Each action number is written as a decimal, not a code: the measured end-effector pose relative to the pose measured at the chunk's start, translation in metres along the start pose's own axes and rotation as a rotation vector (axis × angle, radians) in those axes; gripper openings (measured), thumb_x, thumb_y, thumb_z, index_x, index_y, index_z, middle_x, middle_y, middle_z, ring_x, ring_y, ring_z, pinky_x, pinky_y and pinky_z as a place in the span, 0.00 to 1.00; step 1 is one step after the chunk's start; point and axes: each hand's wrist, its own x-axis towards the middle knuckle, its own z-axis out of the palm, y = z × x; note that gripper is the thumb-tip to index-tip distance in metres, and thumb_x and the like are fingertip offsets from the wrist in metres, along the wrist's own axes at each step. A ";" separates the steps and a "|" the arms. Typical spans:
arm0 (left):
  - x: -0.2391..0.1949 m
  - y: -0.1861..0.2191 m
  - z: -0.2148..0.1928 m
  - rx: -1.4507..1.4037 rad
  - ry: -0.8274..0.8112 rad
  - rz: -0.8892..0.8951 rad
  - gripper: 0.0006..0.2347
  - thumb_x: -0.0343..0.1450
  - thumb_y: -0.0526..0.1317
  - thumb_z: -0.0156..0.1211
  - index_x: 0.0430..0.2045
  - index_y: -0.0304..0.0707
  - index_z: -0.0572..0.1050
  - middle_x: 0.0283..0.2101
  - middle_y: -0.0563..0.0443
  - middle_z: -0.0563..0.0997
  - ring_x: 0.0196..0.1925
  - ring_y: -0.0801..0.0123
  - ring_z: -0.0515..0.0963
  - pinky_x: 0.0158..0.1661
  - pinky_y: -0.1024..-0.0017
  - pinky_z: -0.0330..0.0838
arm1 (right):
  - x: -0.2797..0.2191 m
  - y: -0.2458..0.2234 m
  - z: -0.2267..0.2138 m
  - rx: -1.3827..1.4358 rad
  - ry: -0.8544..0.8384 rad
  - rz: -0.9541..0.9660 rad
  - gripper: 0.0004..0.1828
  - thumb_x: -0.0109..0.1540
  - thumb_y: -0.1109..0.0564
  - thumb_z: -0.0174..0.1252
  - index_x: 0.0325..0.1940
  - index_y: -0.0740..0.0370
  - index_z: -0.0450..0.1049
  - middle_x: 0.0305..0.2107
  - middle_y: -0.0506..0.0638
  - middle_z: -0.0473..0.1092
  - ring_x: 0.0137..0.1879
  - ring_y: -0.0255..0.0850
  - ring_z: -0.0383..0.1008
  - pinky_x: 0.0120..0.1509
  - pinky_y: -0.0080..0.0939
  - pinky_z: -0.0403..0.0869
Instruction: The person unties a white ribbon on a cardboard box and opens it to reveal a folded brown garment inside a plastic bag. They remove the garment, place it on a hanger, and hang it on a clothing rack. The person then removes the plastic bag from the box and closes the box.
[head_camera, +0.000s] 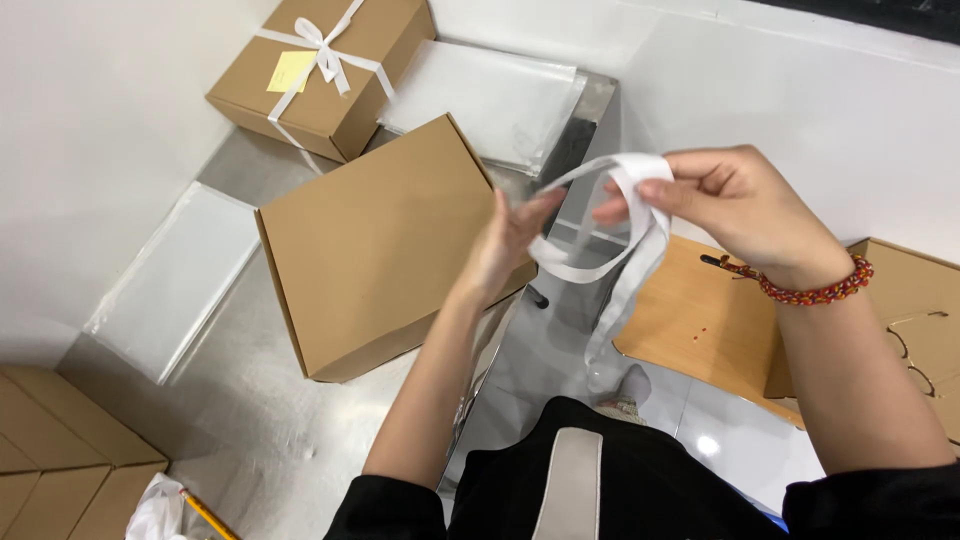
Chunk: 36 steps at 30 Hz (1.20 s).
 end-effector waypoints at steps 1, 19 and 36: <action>-0.007 0.018 0.019 0.002 -0.005 0.002 0.44 0.71 0.72 0.22 0.71 0.35 0.65 0.78 0.41 0.61 0.83 0.52 0.53 0.78 0.53 0.40 | 0.000 -0.003 0.000 -0.002 0.005 -0.002 0.18 0.70 0.57 0.51 0.57 0.70 0.80 0.45 0.59 0.84 0.58 0.41 0.83 0.63 0.41 0.80; 0.020 0.023 0.072 0.108 -0.173 0.301 0.31 0.76 0.61 0.56 0.69 0.40 0.66 0.72 0.49 0.72 0.73 0.64 0.73 0.73 0.63 0.66 | 0.011 -0.009 -0.013 0.099 0.152 0.000 0.13 0.69 0.64 0.54 0.58 0.70 0.75 0.46 0.59 0.81 0.51 0.45 0.85 0.62 0.41 0.82; -0.029 0.077 0.099 0.191 -0.524 -0.059 0.19 0.80 0.51 0.51 0.55 0.36 0.80 0.50 0.46 0.87 0.68 0.72 0.78 0.74 0.68 0.64 | 0.084 0.084 -0.037 0.269 0.429 0.122 0.22 0.68 0.58 0.57 0.68 0.57 0.72 0.60 0.47 0.78 0.51 0.40 0.84 0.60 0.42 0.85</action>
